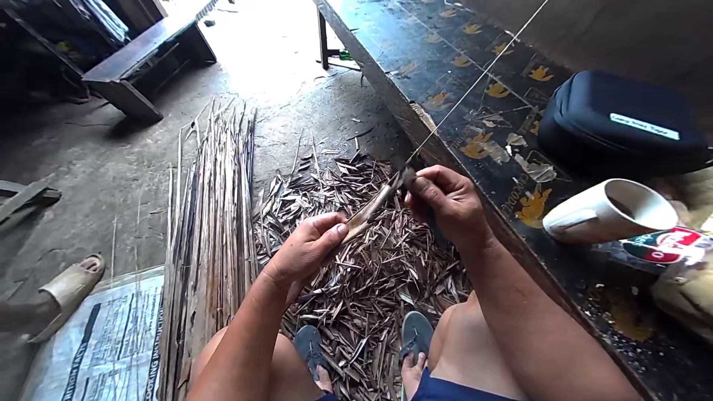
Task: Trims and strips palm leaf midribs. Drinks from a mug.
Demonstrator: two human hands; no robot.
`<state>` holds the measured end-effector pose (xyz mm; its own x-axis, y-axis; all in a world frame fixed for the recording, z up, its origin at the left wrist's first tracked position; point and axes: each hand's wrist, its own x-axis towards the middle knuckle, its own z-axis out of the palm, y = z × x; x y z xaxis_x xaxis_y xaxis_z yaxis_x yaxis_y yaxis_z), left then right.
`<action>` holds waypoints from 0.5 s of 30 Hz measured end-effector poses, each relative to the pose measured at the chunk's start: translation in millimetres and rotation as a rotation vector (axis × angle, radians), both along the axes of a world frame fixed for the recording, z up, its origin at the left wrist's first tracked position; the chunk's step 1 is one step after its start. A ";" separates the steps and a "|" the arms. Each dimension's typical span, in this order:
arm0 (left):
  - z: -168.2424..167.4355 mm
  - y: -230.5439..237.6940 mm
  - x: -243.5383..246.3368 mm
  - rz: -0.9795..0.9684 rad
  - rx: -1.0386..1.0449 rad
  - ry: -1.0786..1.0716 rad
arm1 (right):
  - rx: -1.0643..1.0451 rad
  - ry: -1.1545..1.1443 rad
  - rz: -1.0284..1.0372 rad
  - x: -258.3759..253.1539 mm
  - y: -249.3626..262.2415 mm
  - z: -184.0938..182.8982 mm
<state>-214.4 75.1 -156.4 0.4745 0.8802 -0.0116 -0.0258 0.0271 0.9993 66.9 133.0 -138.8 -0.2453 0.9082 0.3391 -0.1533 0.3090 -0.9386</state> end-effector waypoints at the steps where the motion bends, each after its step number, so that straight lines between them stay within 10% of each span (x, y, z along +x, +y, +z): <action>1: -1.6 -0.6 0.0 0.012 0.005 0.023 | 0.004 0.013 -0.033 2.9 1.3 1.8; 15: -14.0 -1.6 3.2 0.091 0.318 0.332 | -0.356 -0.066 0.283 -32.1 -17.0 -11.5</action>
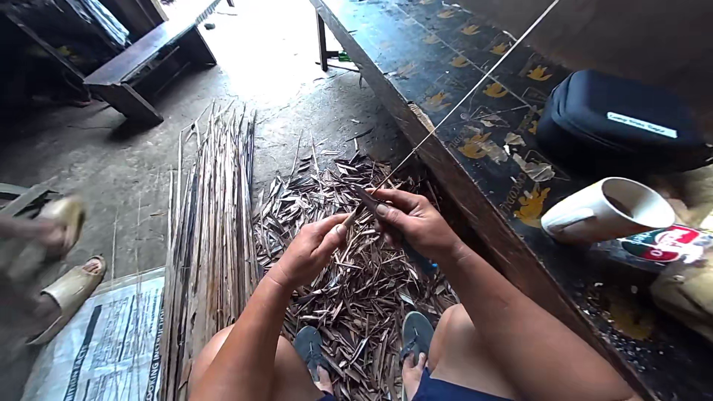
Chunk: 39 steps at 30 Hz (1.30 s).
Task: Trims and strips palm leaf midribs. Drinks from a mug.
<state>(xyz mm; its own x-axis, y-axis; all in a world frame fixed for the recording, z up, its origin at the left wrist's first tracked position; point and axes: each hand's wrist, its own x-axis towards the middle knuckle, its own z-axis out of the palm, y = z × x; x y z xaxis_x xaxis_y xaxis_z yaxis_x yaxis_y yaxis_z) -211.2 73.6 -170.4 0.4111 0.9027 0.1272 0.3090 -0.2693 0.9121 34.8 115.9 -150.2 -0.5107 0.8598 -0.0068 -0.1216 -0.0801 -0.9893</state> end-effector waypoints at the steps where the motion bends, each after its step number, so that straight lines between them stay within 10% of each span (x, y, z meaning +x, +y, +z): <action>1: -1.2 0.2 0.1 0.010 0.001 0.007 | -0.015 -0.002 -0.018 -1.6 -0.9 -0.8; 20: -0.9 4.3 -0.3 -0.134 -0.255 -0.130 | 0.097 0.037 -0.301 33.3 15.0 18.7; 26: 2.9 5.6 -4.1 -0.217 -0.381 -0.308 | -0.018 0.001 0.059 17.5 7.3 8.5; 39: 4.0 3.3 -4.3 -0.269 -0.468 -0.341 | 0.025 0.006 -0.042 39.3 14.4 20.0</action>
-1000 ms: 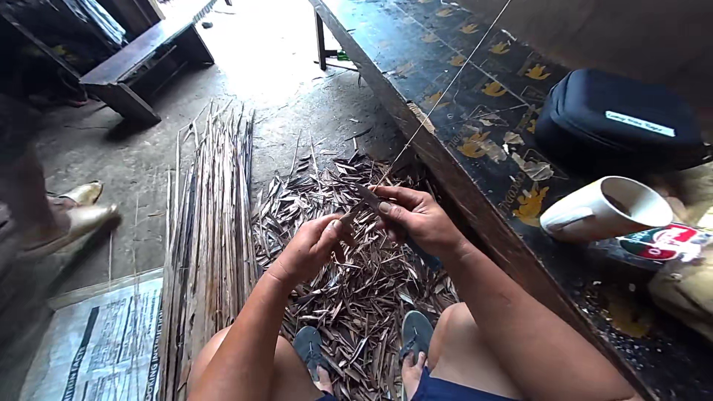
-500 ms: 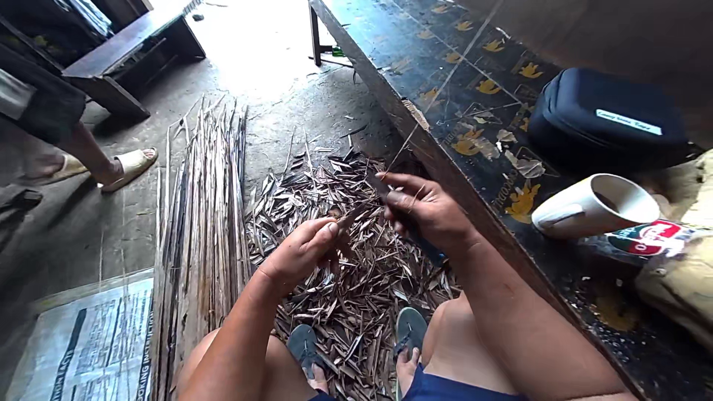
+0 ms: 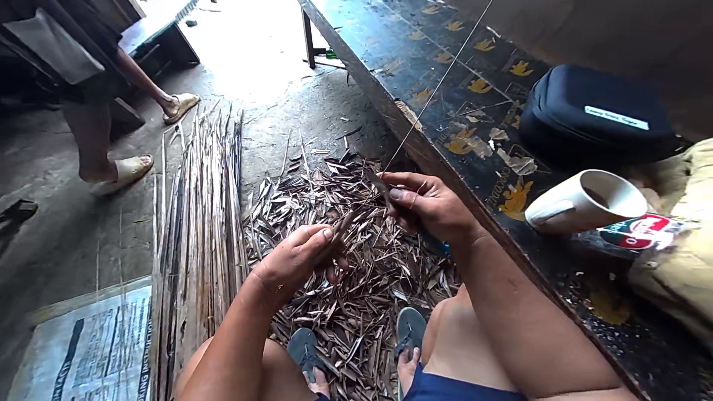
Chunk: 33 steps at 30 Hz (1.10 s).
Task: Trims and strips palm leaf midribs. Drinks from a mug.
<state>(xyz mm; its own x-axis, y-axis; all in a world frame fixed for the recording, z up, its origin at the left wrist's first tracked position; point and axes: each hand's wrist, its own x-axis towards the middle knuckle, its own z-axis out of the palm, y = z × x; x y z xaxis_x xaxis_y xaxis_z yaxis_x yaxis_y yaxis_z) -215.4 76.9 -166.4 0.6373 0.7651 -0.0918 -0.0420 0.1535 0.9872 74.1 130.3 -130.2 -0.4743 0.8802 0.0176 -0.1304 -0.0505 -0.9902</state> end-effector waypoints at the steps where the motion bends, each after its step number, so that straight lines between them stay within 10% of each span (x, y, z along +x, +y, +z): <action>1: -0.2 -0.2 -0.7 0.006 0.009 0.018 | 0.009 0.008 -0.054 2.2 1.7 1.2; 15: -11.2 2.6 -3.4 0.056 0.156 0.185 | -0.011 0.117 -0.241 16.5 13.4 -0.3; 23: -8.9 -0.8 7.1 0.307 0.222 0.321 | -0.165 -0.104 0.089 -19.3 -1.8 -12.6; 33: -12.0 1.6 4.2 0.339 0.297 0.434 | -0.127 -0.009 -0.250 -5.8 6.6 -2.2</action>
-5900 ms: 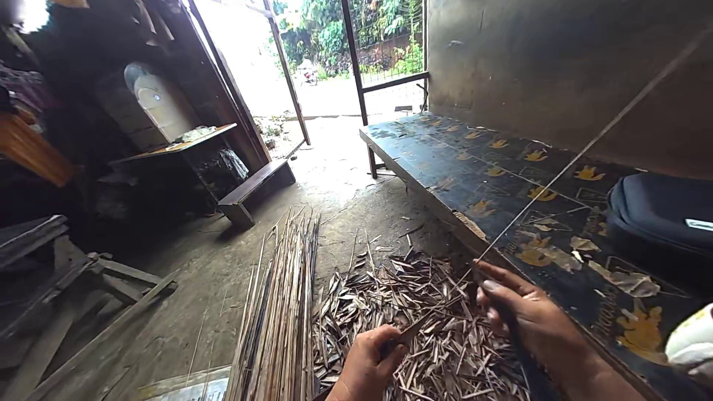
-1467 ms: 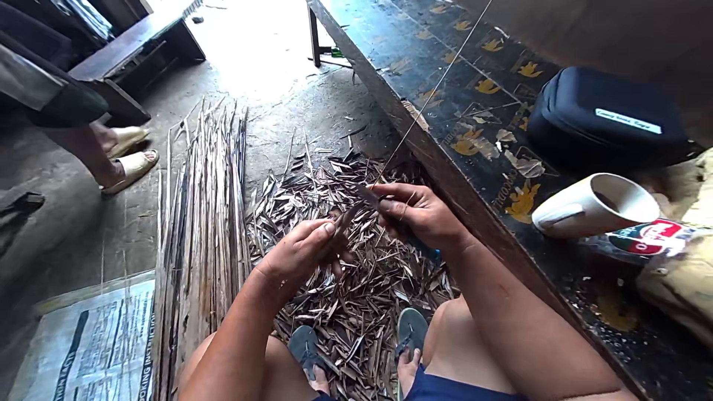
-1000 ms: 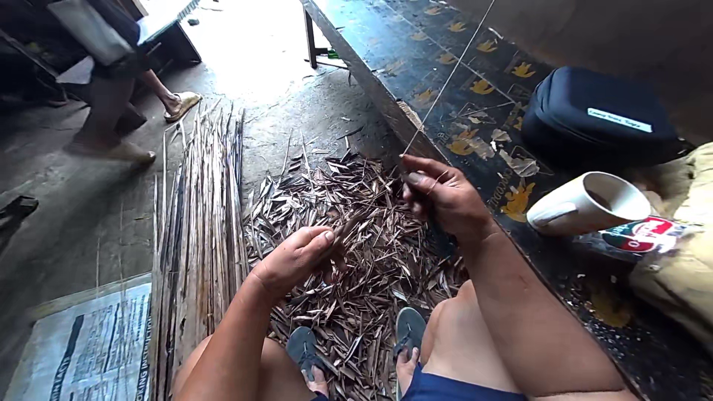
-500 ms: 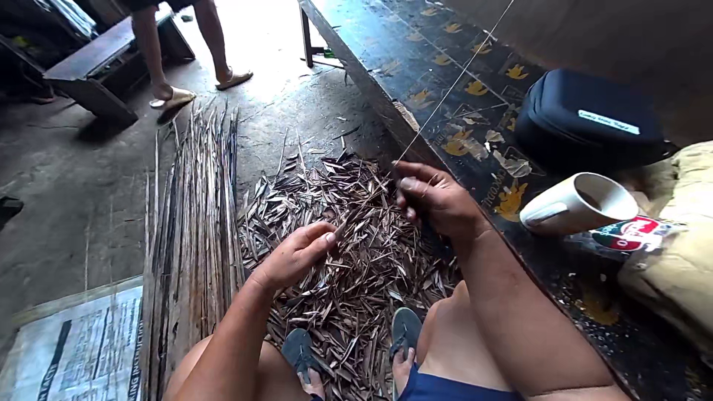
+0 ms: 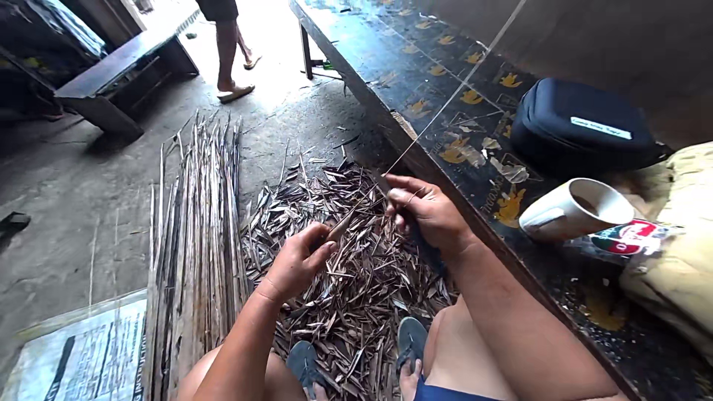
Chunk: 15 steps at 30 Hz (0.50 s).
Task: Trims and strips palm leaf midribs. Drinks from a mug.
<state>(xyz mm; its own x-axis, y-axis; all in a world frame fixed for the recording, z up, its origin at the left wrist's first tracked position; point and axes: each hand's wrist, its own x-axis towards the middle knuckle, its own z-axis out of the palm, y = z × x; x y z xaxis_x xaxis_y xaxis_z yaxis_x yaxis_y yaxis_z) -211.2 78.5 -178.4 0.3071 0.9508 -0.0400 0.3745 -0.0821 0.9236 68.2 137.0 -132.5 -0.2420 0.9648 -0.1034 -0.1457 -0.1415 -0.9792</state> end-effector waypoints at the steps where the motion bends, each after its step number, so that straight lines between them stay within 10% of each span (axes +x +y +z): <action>1: 0.0 0.5 -1.8 -0.006 0.002 0.015 | 0.018 0.011 -0.050 6.1 3.9 1.8; 15: 0.3 3.7 3.8 0.005 0.037 0.047 | -0.045 0.038 0.108 -7.8 1.1 0.1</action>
<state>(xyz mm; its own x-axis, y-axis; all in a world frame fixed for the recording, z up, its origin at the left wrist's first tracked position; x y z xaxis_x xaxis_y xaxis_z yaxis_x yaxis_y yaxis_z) -207.4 82.2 -178.1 0.3007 0.9535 -0.0190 0.4178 -0.1138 0.9014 60.5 138.1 -132.4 -0.3492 0.9273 -0.1349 -0.1636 -0.2021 -0.9656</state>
